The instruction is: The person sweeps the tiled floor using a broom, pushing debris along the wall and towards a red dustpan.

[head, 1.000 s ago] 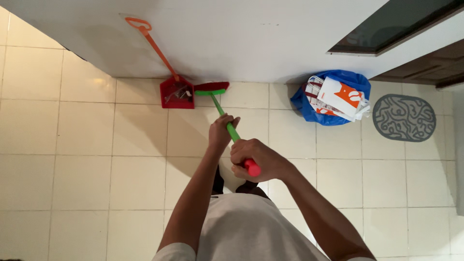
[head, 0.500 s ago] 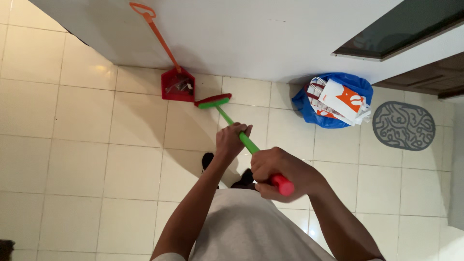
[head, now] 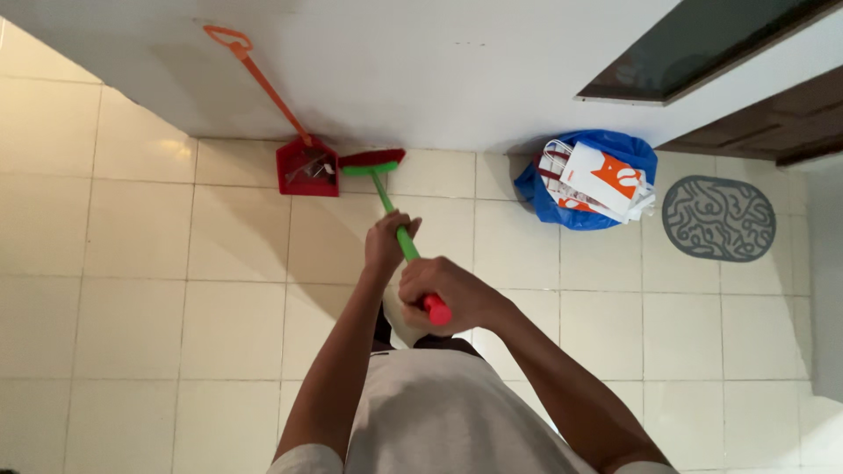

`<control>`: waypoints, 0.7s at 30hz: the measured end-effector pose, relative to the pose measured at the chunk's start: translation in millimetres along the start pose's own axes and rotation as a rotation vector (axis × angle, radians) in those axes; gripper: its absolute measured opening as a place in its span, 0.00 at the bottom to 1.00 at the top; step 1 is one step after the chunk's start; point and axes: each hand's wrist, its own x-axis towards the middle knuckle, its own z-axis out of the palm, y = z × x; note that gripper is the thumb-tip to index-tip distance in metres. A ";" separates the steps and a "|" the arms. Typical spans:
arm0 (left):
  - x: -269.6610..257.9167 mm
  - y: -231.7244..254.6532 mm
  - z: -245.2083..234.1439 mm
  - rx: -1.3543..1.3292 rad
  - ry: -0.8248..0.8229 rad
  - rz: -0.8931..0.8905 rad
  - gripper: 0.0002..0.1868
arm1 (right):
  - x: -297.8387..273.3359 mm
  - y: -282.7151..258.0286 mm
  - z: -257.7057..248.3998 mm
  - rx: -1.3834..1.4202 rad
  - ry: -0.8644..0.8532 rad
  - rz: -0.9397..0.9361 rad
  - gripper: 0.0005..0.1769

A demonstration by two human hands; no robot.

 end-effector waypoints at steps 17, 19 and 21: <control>8.7 91.7 -14.4 0.093 -0.273 0.072 0.20 | -51.9 -58.4 -39.3 -0.074 0.003 -0.027 0.17; 19.0 77.0 -4.2 0.068 -0.292 -0.025 0.20 | -39.8 -41.0 -32.2 -0.098 0.032 -0.028 0.15; 29.5 56.7 5.6 0.032 -0.290 -0.039 0.18 | -30.1 -22.3 -21.6 -0.120 0.059 -0.025 0.13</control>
